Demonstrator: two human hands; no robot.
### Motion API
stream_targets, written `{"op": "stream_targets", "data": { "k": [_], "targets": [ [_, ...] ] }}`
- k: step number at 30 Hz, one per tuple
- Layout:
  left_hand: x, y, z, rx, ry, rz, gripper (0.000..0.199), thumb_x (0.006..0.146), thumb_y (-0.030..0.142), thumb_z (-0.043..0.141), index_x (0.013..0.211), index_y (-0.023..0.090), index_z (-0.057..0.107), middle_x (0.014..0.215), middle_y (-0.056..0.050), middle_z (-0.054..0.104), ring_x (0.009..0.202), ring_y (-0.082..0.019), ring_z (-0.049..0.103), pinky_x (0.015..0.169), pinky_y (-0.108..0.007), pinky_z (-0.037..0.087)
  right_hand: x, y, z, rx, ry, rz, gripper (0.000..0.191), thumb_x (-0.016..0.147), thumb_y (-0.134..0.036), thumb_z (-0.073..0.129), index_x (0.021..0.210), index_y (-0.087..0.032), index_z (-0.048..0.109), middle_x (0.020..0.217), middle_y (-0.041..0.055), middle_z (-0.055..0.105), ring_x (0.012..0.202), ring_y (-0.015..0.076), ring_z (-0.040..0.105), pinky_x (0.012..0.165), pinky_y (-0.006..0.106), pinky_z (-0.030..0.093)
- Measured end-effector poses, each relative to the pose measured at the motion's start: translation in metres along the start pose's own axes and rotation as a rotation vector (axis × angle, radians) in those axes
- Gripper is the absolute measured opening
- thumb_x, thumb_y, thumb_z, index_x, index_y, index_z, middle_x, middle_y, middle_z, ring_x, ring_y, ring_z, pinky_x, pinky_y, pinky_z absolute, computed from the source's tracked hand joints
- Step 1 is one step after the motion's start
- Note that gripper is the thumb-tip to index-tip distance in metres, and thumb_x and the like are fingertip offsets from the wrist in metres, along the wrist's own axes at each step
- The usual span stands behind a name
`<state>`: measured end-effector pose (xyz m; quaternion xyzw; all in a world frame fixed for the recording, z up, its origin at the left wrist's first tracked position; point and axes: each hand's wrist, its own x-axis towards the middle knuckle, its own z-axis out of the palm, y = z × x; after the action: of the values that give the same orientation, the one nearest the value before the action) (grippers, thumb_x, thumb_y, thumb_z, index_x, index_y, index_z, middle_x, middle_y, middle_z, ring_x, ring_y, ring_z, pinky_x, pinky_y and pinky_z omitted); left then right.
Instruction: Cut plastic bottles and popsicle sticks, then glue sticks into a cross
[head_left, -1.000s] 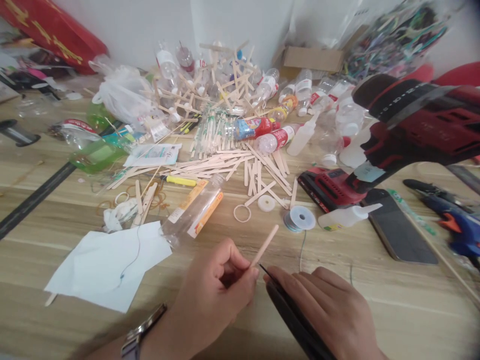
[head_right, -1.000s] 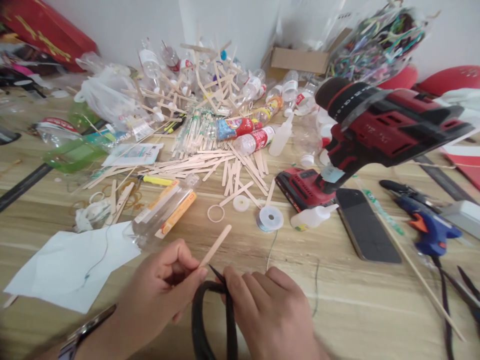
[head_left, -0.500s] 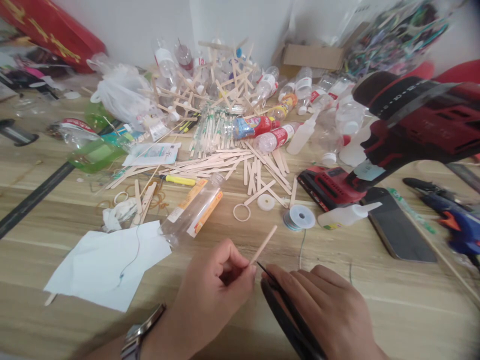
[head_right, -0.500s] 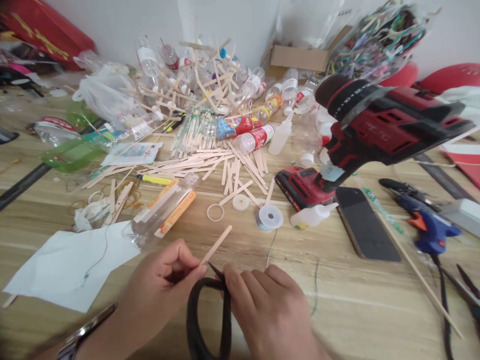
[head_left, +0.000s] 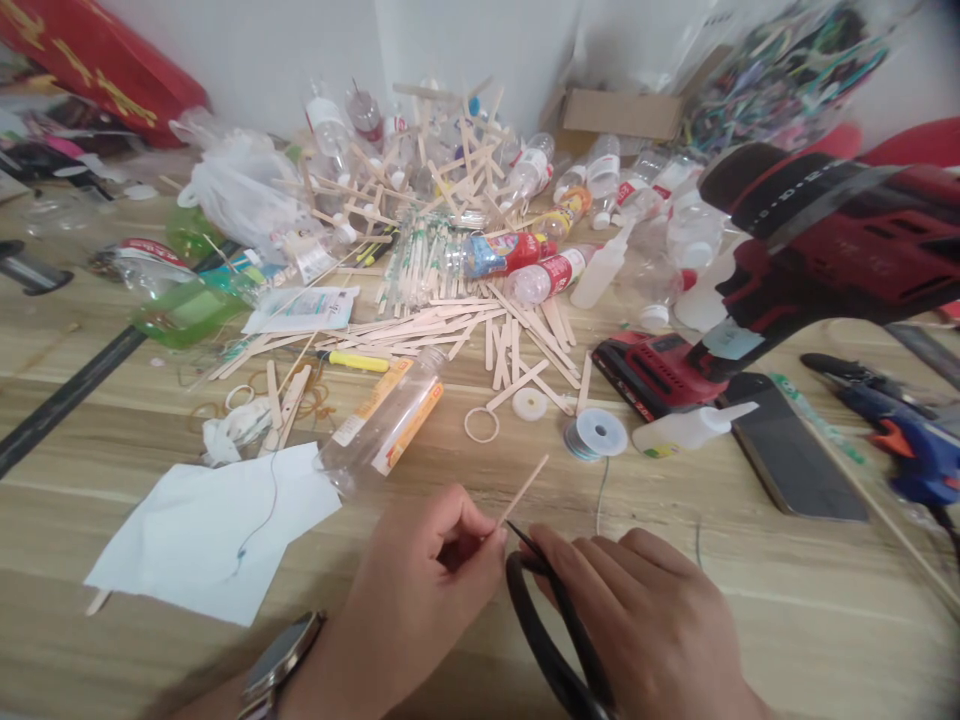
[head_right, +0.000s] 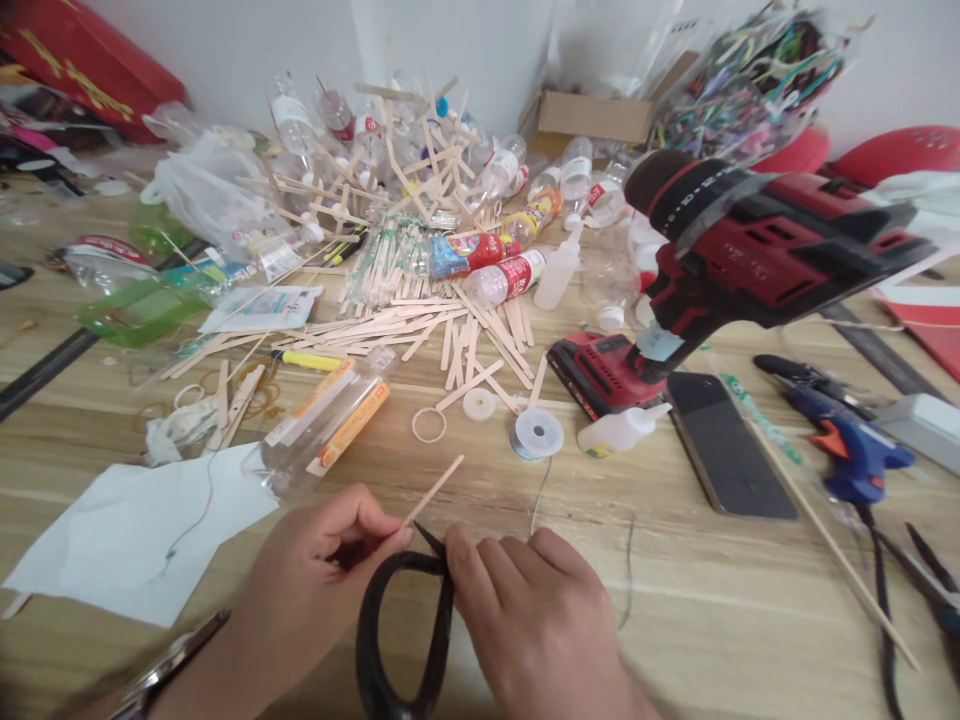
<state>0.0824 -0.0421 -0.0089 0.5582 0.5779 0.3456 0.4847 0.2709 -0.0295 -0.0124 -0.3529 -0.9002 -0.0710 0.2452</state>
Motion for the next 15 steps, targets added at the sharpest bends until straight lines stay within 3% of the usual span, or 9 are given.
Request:
{"op": "stream_targets", "data": {
  "k": [5,11,15],
  "targets": [
    [-0.0025,0.0,-0.0028,0.145,0.023,0.135,0.018,0.088,0.022,0.057,0.071,0.02,0.059,0.061,0.005,0.066,0.054,-0.01,0.058,0.05,-0.018,0.043,-0.0003,-0.0005,0.0002,0.022,-0.002,0.007,0.039,0.108,-0.021,0.025,0.098,-0.011,0.062,0.059,-0.0026,0.065,0.046,0.0106,0.057,0.052,0.029,0.035],
    [-0.0046,-0.0007,-0.0061,0.453,0.159,0.527,0.024,0.089,0.014,0.052,0.066,0.02,0.056,0.054,0.005,0.06,0.048,-0.008,0.054,0.048,-0.021,0.035,-0.0032,-0.0017,0.0052,0.291,-0.004,0.107,0.032,0.107,-0.026,0.035,0.092,-0.018,0.062,0.064,-0.0028,0.068,0.051,0.0102,0.062,0.052,0.026,0.039],
    [-0.0048,-0.0013,-0.0072,0.526,0.172,0.721,0.024,0.094,0.011,0.048,0.073,0.02,0.053,0.059,0.006,0.063,0.05,-0.009,0.056,0.051,-0.023,0.036,-0.0017,-0.0058,0.004,0.523,-0.065,0.251,0.029,0.101,-0.025,0.047,0.075,-0.021,0.058,0.061,-0.0024,0.064,0.052,0.0111,0.06,0.051,0.022,0.042]
  ]
}}
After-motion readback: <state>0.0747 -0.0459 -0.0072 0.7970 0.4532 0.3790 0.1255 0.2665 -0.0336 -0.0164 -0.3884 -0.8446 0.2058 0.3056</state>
